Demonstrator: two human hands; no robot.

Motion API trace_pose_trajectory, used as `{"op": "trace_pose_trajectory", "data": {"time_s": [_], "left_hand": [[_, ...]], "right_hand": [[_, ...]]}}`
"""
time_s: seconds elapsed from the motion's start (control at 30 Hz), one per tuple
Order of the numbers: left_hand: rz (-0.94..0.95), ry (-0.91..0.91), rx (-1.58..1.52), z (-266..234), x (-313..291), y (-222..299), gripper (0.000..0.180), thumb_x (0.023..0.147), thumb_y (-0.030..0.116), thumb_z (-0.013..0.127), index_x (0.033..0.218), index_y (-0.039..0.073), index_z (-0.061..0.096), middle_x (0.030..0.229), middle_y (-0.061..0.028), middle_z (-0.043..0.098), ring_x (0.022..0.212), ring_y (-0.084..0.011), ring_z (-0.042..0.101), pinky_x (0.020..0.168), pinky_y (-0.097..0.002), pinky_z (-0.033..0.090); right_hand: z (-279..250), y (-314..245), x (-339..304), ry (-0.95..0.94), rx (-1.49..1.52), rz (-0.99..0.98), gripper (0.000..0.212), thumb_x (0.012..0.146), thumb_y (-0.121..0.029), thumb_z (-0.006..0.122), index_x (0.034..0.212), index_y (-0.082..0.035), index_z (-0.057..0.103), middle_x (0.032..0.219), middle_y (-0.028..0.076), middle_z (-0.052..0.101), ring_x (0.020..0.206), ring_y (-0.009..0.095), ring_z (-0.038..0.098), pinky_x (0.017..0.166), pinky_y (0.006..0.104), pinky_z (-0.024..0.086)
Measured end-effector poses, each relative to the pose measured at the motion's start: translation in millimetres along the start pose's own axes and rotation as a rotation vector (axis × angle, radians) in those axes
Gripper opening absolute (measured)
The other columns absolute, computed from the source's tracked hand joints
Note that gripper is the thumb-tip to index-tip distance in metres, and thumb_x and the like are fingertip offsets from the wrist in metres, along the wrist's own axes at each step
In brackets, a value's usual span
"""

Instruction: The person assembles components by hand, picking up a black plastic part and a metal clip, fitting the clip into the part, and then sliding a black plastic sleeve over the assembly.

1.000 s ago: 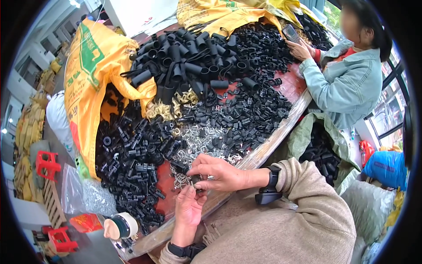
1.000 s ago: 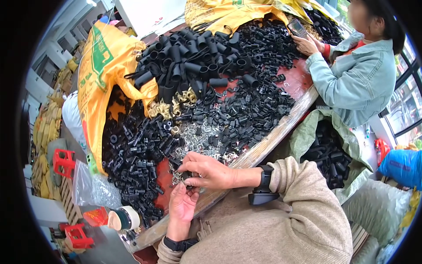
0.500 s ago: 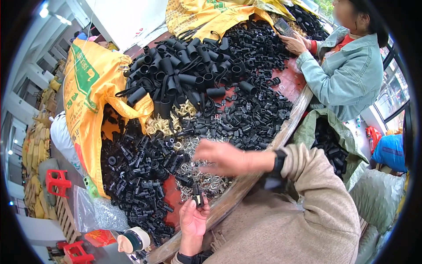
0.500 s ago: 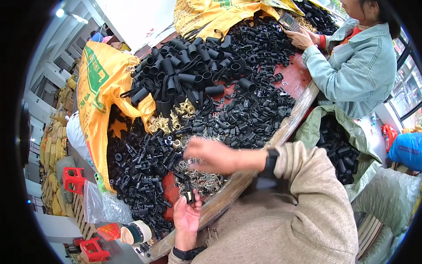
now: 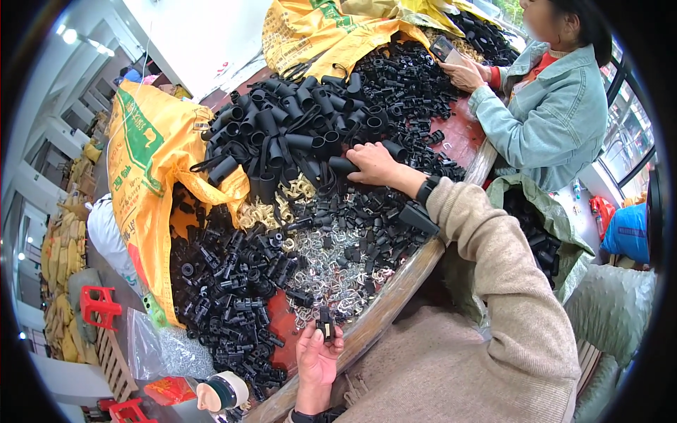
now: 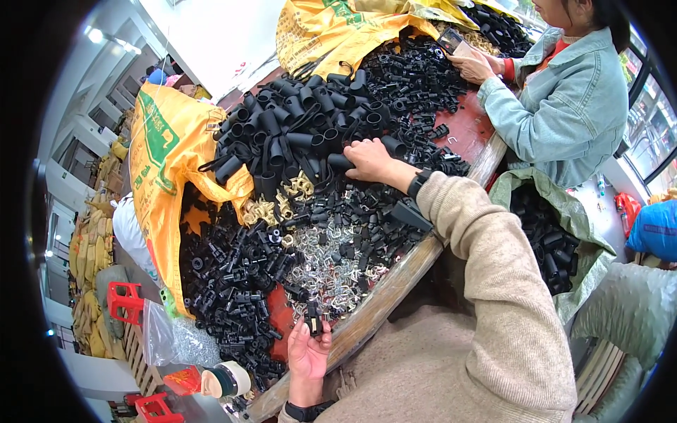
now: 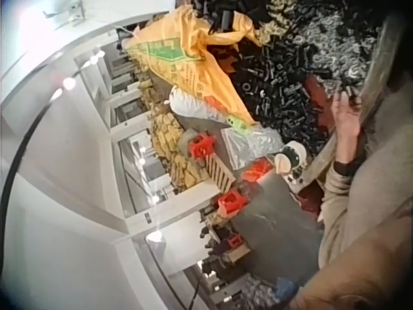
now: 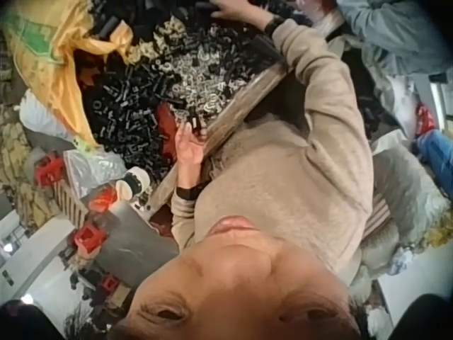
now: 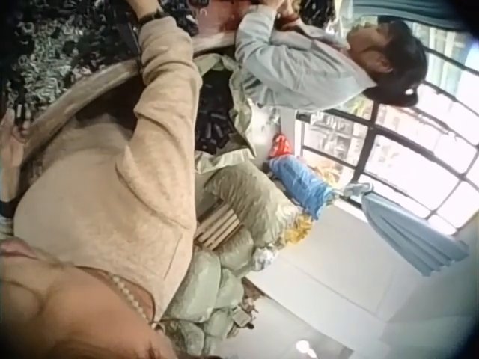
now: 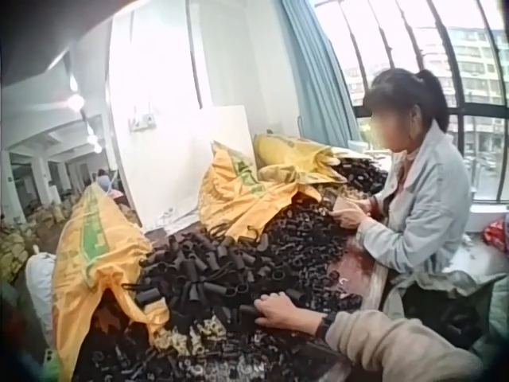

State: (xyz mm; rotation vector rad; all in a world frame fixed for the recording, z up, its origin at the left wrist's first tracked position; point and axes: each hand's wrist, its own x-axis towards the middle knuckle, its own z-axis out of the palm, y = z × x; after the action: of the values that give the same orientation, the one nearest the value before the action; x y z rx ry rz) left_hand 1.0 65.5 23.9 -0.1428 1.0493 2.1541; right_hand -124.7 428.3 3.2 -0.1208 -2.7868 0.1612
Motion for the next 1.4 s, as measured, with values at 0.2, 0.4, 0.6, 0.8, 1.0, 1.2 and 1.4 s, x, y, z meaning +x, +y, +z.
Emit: {"op": "trace_pose_trajectory", "data": {"time_s": [0.2, 0.4, 0.6, 0.8, 1.0, 1.2, 1.4], "left_hand": [[0.010, -0.010, -0.069, -10, -6, -1, 0.027, 0.083, 0.016, 0.053, 0.104, 0.000, 0.045, 0.085, -0.0179, 0.058, 0.067, -0.0207, 0.059, 0.058, -0.0246, 0.050], [0.023, -0.027, -0.067, -11, -13, -2, 0.026, 0.083, 0.017, 0.053, 0.102, 0.001, 0.044, 0.089, -0.0192, 0.058, 0.073, -0.0229, 0.061, 0.061, -0.0257, 0.052], [0.059, 0.001, -0.066, -6, -15, -2, 0.026, 0.083, 0.015, 0.053, 0.103, 0.000, 0.045, 0.092, -0.0197, 0.058, 0.075, -0.0225, 0.061, 0.061, -0.0252, 0.052], [0.069, 0.011, -0.044, 3, -9, 4, 0.029, 0.082, 0.011, 0.053, 0.107, -0.001, 0.046, 0.090, -0.0135, 0.058, 0.074, -0.0174, 0.059, 0.061, -0.0231, 0.050], [0.007, -0.008, 0.016, 0, -11, 10, 0.032, 0.081, 0.011, 0.056, 0.109, -0.002, 0.048, 0.080, -0.0039, 0.056, 0.065, -0.0093, 0.053, 0.053, -0.0199, 0.045], [0.054, 0.003, 0.040, -11, -19, 21, 0.032, 0.081, 0.013, 0.056, 0.108, -0.003, 0.049, 0.084, -0.0067, 0.057, 0.065, -0.0092, 0.053, 0.050, -0.0188, 0.041], [0.032, -0.020, 0.125, -10, -17, 16, 0.030, 0.081, 0.013, 0.057, 0.106, -0.003, 0.051, 0.078, -0.0057, 0.058, 0.061, -0.0087, 0.053, 0.050, -0.0193, 0.043]], "right_hand": [[-57, -30, -15, 0.013, 0.529, -0.042, 0.030, 0.068, -0.033, 0.064, 0.080, -0.007, 0.056, 0.071, 0.006, 0.056, 0.065, 0.021, 0.055, 0.057, 0.0313, 0.042], [-70, -56, -31, 0.017, 1.949, 0.645, 0.036, 0.080, -0.045, 0.050, 0.077, -0.008, 0.053, 0.070, 0.002, 0.055, 0.060, 0.015, 0.053, 0.052, 0.0260, 0.040], [-44, -104, -75, -0.672, 2.258, 0.603, 0.043, 0.082, -0.045, 0.048, 0.100, -0.005, 0.051, 0.092, 0.007, 0.053, 0.073, 0.017, 0.054, 0.060, 0.0282, 0.045], [-56, -141, -113, -0.712, 1.586, -0.061, 0.038, 0.077, -0.024, 0.061, 0.108, -0.004, 0.051, 0.091, 0.007, 0.055, 0.076, 0.019, 0.054, 0.065, 0.0292, 0.045], [-77, -148, -105, -0.559, 1.138, -0.471, 0.043, 0.068, -0.019, 0.069, 0.104, 0.000, 0.055, 0.089, 0.009, 0.055, 0.077, 0.021, 0.055, 0.068, 0.0303, 0.044], [-85, -146, -98, -0.500, 0.962, -0.451, 0.042, 0.064, -0.016, 0.071, 0.101, -0.001, 0.056, 0.086, 0.012, 0.055, 0.077, 0.024, 0.056, 0.068, 0.0307, 0.044], [-88, -152, -101, -0.489, 0.942, -0.487, 0.043, 0.063, -0.013, 0.070, 0.102, -0.001, 0.055, 0.088, 0.012, 0.054, 0.077, 0.025, 0.056, 0.066, 0.0309, 0.045]]}}
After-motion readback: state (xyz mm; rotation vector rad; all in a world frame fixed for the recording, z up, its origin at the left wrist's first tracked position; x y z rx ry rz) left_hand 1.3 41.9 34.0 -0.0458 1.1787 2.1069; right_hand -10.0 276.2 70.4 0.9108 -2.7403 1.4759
